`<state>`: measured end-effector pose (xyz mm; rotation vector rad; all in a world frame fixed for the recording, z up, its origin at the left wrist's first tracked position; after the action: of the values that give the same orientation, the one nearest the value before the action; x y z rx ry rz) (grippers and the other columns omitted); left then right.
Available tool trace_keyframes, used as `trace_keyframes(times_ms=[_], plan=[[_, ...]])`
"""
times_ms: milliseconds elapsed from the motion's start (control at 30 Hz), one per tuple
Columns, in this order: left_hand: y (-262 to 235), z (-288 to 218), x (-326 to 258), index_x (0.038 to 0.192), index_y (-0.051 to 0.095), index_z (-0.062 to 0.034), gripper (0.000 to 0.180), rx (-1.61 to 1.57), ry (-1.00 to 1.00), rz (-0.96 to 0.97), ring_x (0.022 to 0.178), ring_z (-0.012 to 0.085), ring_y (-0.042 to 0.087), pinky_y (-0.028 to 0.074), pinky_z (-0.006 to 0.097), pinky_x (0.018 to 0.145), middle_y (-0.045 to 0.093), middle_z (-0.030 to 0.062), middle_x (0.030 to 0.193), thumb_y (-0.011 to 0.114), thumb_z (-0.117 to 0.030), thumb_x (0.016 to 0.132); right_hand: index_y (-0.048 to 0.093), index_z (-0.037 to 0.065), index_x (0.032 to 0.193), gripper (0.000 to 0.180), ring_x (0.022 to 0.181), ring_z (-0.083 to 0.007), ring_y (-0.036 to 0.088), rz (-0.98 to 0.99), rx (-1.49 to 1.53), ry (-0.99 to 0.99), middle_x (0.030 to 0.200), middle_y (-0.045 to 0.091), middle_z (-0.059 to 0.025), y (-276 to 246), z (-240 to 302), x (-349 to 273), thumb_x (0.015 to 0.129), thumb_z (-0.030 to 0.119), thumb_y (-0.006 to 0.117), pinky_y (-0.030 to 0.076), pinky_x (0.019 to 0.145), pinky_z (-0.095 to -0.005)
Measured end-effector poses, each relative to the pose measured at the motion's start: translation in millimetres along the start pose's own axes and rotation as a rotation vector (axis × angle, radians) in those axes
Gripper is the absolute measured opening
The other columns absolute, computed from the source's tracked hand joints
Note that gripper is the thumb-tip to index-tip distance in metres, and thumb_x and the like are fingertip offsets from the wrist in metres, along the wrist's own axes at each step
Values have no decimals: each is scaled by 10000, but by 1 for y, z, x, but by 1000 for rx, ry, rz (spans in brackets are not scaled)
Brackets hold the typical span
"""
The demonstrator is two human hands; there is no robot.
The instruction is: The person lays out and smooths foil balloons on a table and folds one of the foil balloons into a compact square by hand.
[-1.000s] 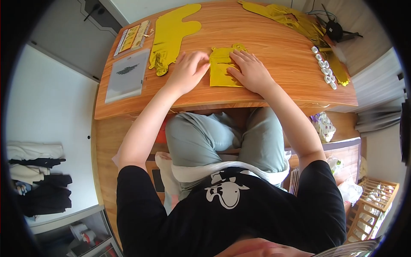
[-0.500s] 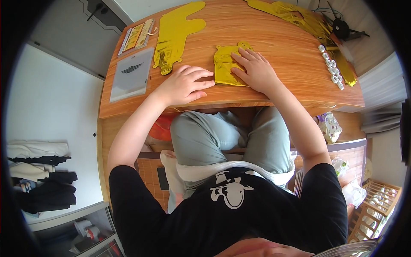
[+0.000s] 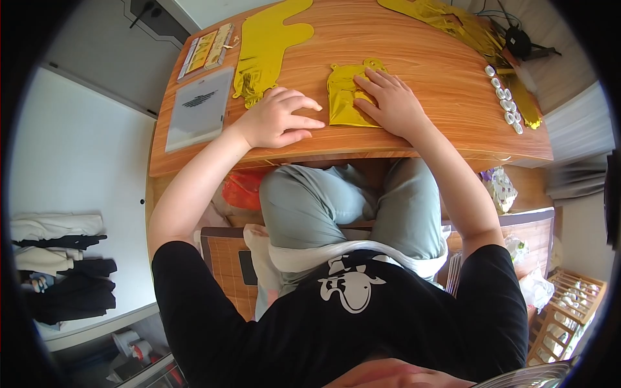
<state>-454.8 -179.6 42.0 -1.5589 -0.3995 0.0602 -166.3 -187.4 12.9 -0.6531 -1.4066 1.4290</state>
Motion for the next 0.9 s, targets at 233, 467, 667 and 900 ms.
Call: trace_keyframes(times_ms=[233,467,667,900], plan=[[10,-30,3,1501,552,-214,560,73,-80,48,1445,207,471,304,489,1185,561,10,1527,597,-476,1008,523,150,1517,587,1487,-349,396,-3,-1,-3,1596,459,-138,0,-1,0,1038,488,526,304,1232,-470],[7,-32,4,1459,597,-188,531,80,-39,39,1412,219,507,313,494,1161,576,18,1509,626,-428,986,532,150,1511,586,1484,-354,400,-16,28,-14,1593,463,-145,-2,-1,0,1031,486,537,302,1231,-469],[10,-29,60,1423,614,-156,486,-102,-369,227,1330,256,573,361,507,1131,578,87,1494,621,-399,1002,523,136,1510,595,1484,-358,398,-4,34,-4,1596,456,-146,1,-4,-2,1022,476,542,304,1231,-474],[61,-39,118,1627,286,-163,888,-52,-514,-313,1512,456,308,214,594,1241,369,242,1622,550,-685,959,541,109,1470,566,1498,-321,390,9,25,-27,1584,469,-125,4,-5,2,1041,471,466,317,1231,-484]])
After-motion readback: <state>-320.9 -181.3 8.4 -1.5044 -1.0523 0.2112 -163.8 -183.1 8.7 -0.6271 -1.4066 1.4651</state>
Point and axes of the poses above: each hand's wrist, its own x-axis towards the middle knuckle, its own y-axis out of the palm, z = x × y, the point moved 2 cm from there along x, towards the middle knuckle
